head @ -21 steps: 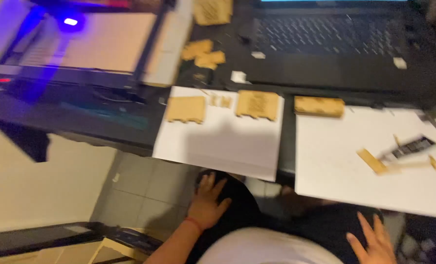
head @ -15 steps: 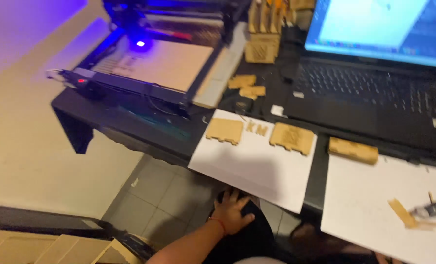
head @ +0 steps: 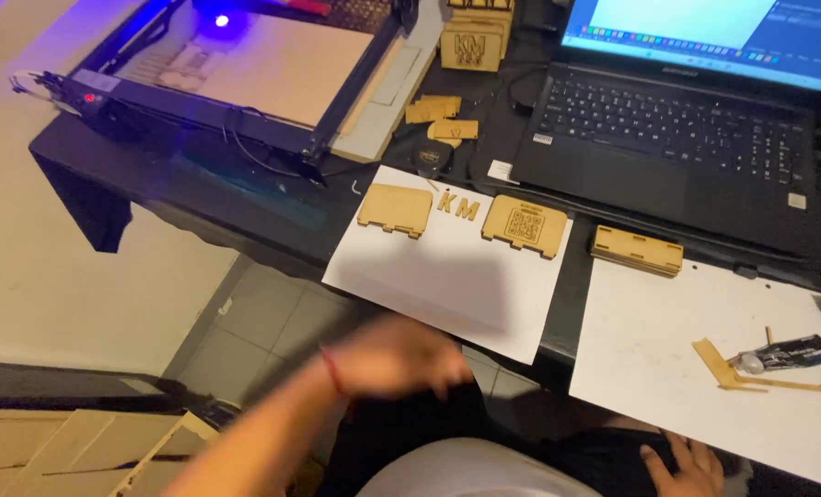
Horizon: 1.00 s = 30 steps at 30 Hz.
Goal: Assembling a small wooden box by applying glue to laser-cut pieces and joining them together.
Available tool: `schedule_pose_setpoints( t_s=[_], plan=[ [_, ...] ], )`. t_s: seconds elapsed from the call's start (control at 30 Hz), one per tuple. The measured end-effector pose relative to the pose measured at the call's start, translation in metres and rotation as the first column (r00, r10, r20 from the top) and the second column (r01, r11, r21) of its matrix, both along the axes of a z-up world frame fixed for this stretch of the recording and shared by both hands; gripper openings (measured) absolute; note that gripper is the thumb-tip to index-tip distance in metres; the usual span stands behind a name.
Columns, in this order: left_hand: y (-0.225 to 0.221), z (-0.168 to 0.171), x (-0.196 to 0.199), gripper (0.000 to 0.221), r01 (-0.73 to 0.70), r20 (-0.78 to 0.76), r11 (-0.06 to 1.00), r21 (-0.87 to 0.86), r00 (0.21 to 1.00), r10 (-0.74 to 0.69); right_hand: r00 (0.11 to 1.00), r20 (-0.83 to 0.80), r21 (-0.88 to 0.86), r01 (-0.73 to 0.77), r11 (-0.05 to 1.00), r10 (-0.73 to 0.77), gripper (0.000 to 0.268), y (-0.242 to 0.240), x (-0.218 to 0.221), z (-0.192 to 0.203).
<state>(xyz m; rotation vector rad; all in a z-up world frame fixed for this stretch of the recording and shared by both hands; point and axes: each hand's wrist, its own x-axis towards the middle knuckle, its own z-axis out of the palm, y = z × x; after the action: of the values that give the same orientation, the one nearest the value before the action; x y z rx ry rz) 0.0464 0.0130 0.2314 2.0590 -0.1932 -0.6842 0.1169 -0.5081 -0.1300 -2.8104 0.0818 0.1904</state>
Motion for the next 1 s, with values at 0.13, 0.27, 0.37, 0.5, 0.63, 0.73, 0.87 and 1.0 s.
schedule_pose_setpoints(
  t_s=[0.13, 0.27, 0.37, 0.5, 0.63, 0.73, 0.87, 1.0],
  plan=[
    [0.087, -0.022, 0.062, 0.012, -0.320, 0.803, 0.904, 0.283, 0.595, -0.042, 0.984, -0.174, 0.007, -0.040, 0.999, 0.040, 0.075, 0.006, 0.014, 0.010],
    [0.114, 0.010, 0.103, 0.078, -0.214, 0.422, 0.743, 0.635, 0.901, -0.101, 0.988, -0.151, -0.005, 0.021, 1.000, -0.022, 0.072, 0.012, 0.015, 0.009],
    [0.119, 0.000, 0.118, 0.087, -0.139, 0.364, 0.715, 0.685, 0.916, -0.170, 0.986, -0.163, -0.003, 0.030, 1.000, -0.031, 0.073, 0.023, 0.006, 0.037],
    [0.128, -0.010, 0.135, 0.087, -0.073, 0.299, 0.689, 0.721, 0.930, -0.215, 0.985, -0.168, 0.029, -0.042, 0.999, 0.046, 0.070, 0.023, 0.003, 0.041],
    [0.131, -0.006, 0.143, 0.059, -0.036, 0.376, 0.753, 0.657, 0.881, -0.287, 0.964, 0.222, -0.010, -0.146, 0.989, 0.144, 0.057, 0.029, -0.001, 0.034],
    [0.117, -0.001, 0.148, 0.074, -0.022, 0.293, 0.683, 0.730, 0.913, -0.283, 0.968, 0.228, 0.055, -0.118, 0.992, 0.102, 0.050, 0.033, -0.004, 0.046],
    [0.087, 0.025, 0.148, 0.074, -0.020, 0.075, 0.505, 0.863, 0.993, -0.089, 0.969, -0.242, 0.047, 0.061, 0.997, -0.048, 0.066, 0.054, -0.004, 0.103],
    [0.092, 0.020, 0.144, 0.083, -0.024, 0.057, 0.460, 0.888, 0.997, -0.058, 0.935, -0.352, 0.098, 0.074, 0.992, -0.035, 0.069, 0.061, -0.004, 0.122]
  ],
)
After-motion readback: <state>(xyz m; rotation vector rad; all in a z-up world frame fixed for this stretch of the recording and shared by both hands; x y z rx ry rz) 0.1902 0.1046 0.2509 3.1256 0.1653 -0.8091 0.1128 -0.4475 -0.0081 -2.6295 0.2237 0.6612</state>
